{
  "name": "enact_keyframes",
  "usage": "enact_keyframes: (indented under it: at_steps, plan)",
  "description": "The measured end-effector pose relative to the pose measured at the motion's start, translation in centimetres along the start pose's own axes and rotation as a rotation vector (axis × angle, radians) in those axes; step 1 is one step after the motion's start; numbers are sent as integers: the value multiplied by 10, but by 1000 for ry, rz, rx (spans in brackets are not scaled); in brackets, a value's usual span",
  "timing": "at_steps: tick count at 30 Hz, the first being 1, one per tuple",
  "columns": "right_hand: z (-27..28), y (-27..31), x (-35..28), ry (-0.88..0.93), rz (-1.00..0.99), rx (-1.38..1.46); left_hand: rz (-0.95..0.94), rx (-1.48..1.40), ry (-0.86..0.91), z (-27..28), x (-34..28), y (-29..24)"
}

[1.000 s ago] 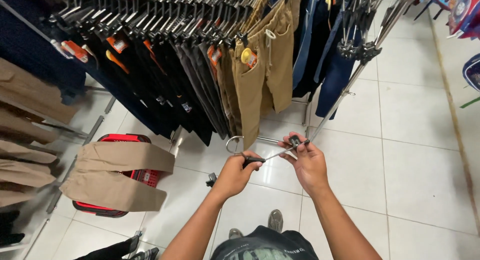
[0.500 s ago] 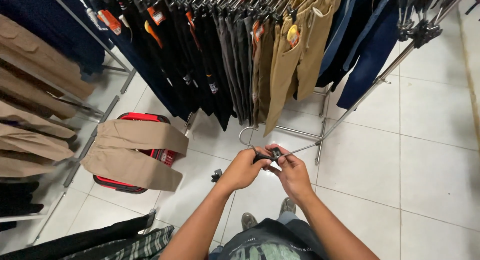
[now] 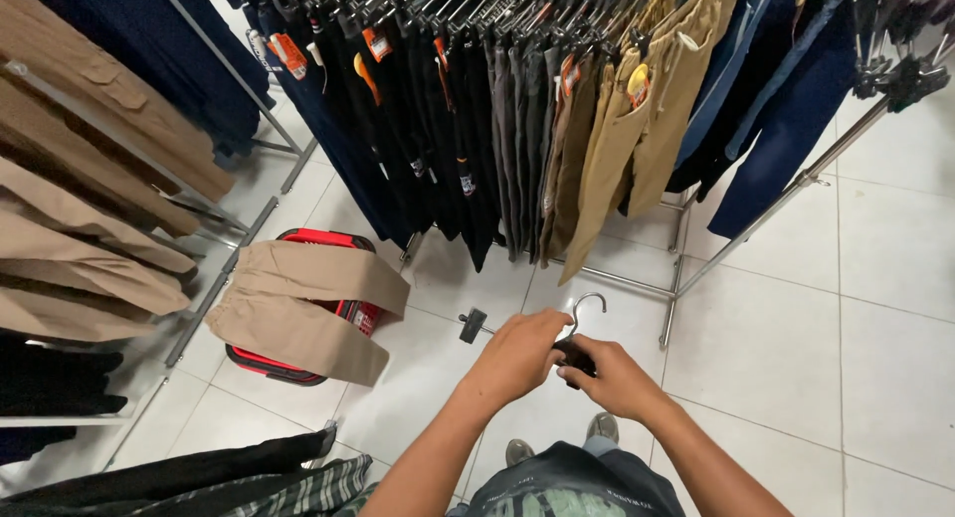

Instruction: The person takes a pair of trousers from a red basket, attaches them to a hanger using clips, and hangs the item onto a clothing rack. They then repeat this by taking another pair of trousers from the basket, attaching them to a hanger, and returning them to the rack.

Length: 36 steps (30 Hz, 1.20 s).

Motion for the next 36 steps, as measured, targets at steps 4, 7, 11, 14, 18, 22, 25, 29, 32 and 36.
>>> enact_keyframes:
  at_steps: [4,7,11,14,18,22,25,29,32,36]
  plan:
    - [4,-8,3,-107,-92,268,128,70,-895,33,-28,15]
    - [14,-1,-5,-169,-113,345,525,-575,-837,10,-40,66]
    - [20,-2,-3,-190,-81,296,316,-1360,-473,-33,-19,80]
    - [27,2,-6,-239,25,174,200,-1470,-489,-42,-9,74]
    - [41,12,-16,-149,-97,419,96,-1399,-482,-28,3,55]
    - [51,-24,-21,-392,206,144,138,-1328,-389,-15,18,24]
    - [67,-37,-17,-332,62,220,88,-1361,-425,-22,34,10]
    - [93,-36,-8,-183,-83,447,167,-1423,-409,-37,57,3]
    - [106,-35,0,-161,-89,420,188,-1401,-388,-35,69,-12]
    - [120,-29,20,-153,-12,317,231,-1465,-448,-49,87,-20]
Point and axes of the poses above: each hand's wrist, its own x-axis towards the middle knuckle, its own z-axis out of the back of the hand, y = z × x, the point moved 5 cm from there along x, towards the middle knuckle, and after that the axes turned 13 degrees about x, right-handed, at the moved point
